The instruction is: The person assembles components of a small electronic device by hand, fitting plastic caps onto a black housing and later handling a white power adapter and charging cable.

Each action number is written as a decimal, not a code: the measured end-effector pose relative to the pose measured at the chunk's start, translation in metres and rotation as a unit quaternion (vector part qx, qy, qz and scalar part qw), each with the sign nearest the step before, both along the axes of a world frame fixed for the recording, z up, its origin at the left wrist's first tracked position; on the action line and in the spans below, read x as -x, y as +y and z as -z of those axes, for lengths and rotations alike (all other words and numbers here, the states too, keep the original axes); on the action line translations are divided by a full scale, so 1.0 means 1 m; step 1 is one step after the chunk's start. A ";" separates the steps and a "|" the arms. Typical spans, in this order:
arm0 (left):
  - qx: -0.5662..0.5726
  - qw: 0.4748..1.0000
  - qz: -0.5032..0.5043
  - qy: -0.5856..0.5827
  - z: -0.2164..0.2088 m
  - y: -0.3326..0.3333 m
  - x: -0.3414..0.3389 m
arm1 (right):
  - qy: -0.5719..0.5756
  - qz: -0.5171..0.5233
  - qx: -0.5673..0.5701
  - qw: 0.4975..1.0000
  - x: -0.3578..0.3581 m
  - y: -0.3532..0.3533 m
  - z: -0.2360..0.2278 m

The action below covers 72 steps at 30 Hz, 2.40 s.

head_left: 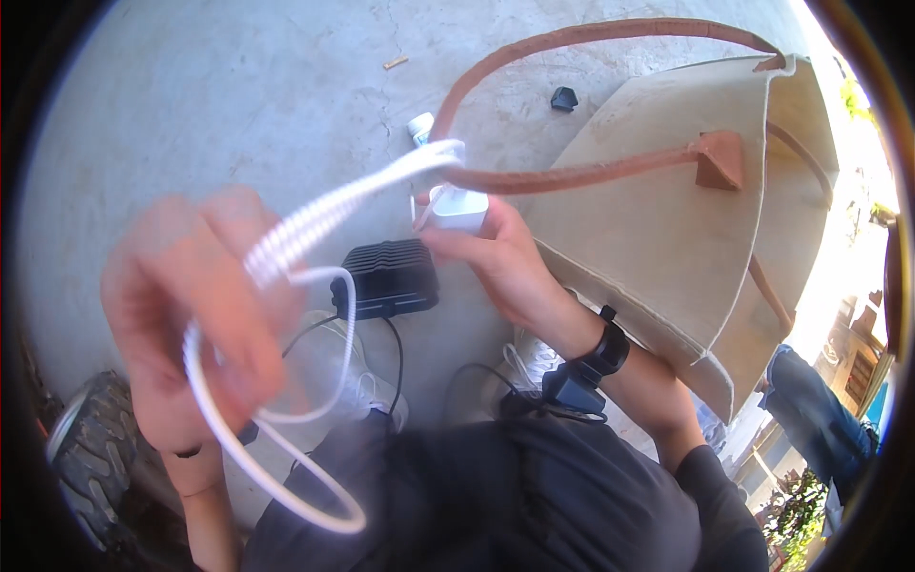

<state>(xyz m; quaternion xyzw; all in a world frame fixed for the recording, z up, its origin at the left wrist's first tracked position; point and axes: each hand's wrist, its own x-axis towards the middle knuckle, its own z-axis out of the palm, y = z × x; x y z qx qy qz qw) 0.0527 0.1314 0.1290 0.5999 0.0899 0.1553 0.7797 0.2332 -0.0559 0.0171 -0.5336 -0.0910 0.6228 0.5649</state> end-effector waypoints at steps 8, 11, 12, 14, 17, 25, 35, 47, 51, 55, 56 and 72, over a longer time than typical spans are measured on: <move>-0.185 0.956 -0.175 0.143 0.006 0.011 -0.005 | -0.143 0.034 0.021 0.989 0.006 -0.002 -0.014; -0.258 0.917 -0.206 0.222 0.011 0.009 -0.015 | -0.158 0.045 0.026 0.986 0.002 -0.001 -0.016; -0.293 0.899 -0.206 0.253 0.010 0.009 -0.016 | -0.161 0.038 0.035 0.986 0.000 -0.002 -0.015; -0.335 0.877 -0.216 0.268 0.016 0.012 -0.020 | -0.199 0.036 0.010 0.979 0.001 -0.004 -0.010; -0.525 0.789 -0.226 0.226 0.029 0.013 -0.006 | -0.214 0.013 -0.009 0.977 0.007 -0.009 -0.009; -0.284 0.903 -0.192 0.258 0.034 0.010 -0.014 | -0.219 -0.043 -0.013 0.975 0.002 -0.018 -0.016; -0.232 0.899 -0.099 0.357 0.027 0.008 -0.020 | -0.133 -0.044 0.006 0.990 0.001 -0.009 -0.024; -0.302 0.808 -0.366 0.349 0.103 0.106 0.050 | -0.121 0.080 0.124 0.982 -0.007 -0.022 -0.009; -0.249 0.823 -0.346 0.375 0.145 0.111 0.063 | -0.112 0.072 0.129 0.983 -0.004 -0.021 -0.006; -0.238 0.826 -0.339 0.381 0.176 0.103 0.075 | -0.107 0.053 0.128 0.985 -0.003 -0.022 -0.003; -0.218 0.837 -0.322 0.385 0.180 0.101 0.079 | -0.101 0.056 0.131 0.985 -0.003 -0.022 -0.002; -0.305 0.835 -0.101 0.448 0.169 0.065 0.055 | -0.104 0.053 0.149 0.982 0.000 -0.021 -0.004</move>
